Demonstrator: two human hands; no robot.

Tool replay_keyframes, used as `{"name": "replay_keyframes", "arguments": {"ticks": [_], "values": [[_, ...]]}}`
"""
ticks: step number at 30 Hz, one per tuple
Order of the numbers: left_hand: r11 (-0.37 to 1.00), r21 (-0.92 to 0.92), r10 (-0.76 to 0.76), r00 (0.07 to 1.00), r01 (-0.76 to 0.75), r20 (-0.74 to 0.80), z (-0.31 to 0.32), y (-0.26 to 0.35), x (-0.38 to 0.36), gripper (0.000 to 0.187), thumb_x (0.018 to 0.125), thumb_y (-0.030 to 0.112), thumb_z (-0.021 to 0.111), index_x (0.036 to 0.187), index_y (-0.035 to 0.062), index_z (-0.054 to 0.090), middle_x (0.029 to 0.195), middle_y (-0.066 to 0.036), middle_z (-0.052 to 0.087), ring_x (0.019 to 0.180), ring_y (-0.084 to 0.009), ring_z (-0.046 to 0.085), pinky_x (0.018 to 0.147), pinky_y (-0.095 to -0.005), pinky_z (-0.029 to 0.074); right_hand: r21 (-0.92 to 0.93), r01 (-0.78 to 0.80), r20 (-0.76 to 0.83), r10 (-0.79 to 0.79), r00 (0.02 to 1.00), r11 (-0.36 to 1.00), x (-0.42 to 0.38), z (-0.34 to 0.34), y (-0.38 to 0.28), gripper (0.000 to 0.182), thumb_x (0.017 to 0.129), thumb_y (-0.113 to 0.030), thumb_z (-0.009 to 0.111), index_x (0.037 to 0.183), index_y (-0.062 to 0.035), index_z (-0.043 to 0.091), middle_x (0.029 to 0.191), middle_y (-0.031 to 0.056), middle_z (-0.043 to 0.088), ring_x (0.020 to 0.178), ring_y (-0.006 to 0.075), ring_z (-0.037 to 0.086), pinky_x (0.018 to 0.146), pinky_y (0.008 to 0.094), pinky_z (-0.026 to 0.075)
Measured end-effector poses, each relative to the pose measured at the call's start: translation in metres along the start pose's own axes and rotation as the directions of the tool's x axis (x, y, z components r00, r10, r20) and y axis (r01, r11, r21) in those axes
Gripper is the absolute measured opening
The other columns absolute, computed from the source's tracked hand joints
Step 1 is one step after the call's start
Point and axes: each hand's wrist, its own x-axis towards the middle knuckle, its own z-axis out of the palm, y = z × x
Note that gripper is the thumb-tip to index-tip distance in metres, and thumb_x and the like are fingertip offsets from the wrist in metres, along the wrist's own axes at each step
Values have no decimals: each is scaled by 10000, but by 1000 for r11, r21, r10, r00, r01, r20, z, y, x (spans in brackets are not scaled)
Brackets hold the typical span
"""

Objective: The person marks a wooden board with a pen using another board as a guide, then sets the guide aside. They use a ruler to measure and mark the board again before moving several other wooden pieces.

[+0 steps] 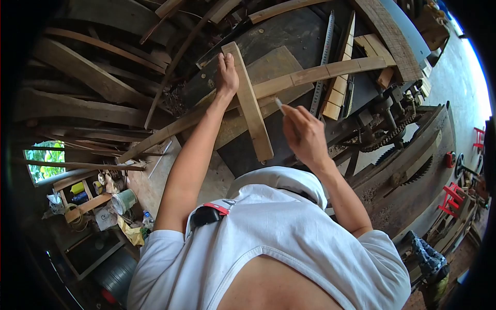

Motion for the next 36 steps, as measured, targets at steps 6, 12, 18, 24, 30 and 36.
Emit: {"name": "replay_keyframes", "arguments": {"ticks": [6, 12, 18, 24, 30, 36], "values": [[998, -70, 8, 986, 3, 165, 43, 50, 5, 669, 1108, 472, 323, 1476, -80, 400, 1495, -323, 471, 1401, -431, 462, 1144, -429, 379, -55, -88, -122, 81, 989, 995, -3, -33, 22, 346, 864, 13, 660, 1209, -12, 669, 879, 162, 627, 774, 357, 665, 697, 432, 537], [997, 71, 35, 999, -37, 37, 97, 61, 13, 746, 1109, 465, 296, 1533, -148, 271, 1574, -363, 342, 1480, -440, 355, 1206, -430, 326, -38, -108, -174, 100, 980, 993, -5, -39, 24, 352, 874, 5, 657, 1225, -10, 658, 897, 162, 631, 786, 357, 666, 695, 432, 535], [998, 61, 27, 999, -29, 24, 83, 103, -10, 699, 1113, 447, 294, 1504, -132, 320, 1531, -376, 391, 1430, -466, 412, 1168, -450, 362, -15, -75, -156, 71, 985, 997, -6, -29, 24, 347, 869, 4, 669, 1216, 2, 656, 871, 162, 610, 753, 353, 641, 685, 450, 526], [992, 86, 96, 995, -95, -13, 88, 94, -2, 637, 1112, 433, 325, 1410, -121, 424, 1394, -382, 514, 1297, -504, 517, 1073, -502, 420, -29, -53, -142, 49, 989, 998, -2, -29, 29, 355, 853, 12, 675, 1207, 10, 654, 869, 155, 600, 791, 338, 633, 706, 436, 523], [995, 76, 61, 997, -57, -48, 90, 95, -4, 617, 1115, 420, 327, 1385, -123, 437, 1349, -382, 539, 1261, -506, 539, 1050, -501, 431, -50, -16, -124, 10, 992, 999, 1, -30, 34, 356, 847, 13, 671, 1202, 13, 649, 861, 150, 587, 799, 325, 622, 717, 437, 517], [993, 93, 74, 996, -69, -54, 89, 97, -6, 566, 1120, 403, 326, 1291, -116, 472, 1252, -367, 579, 1176, -508, 574, 982, -516, 453, -32, -26, -110, 23, 994, 999, 2, -32, 35, 350, 854, 11, 662, 1203, 7, 652, 861, 147, 584, 802, 321, 619, 720, 438, 518]]}}
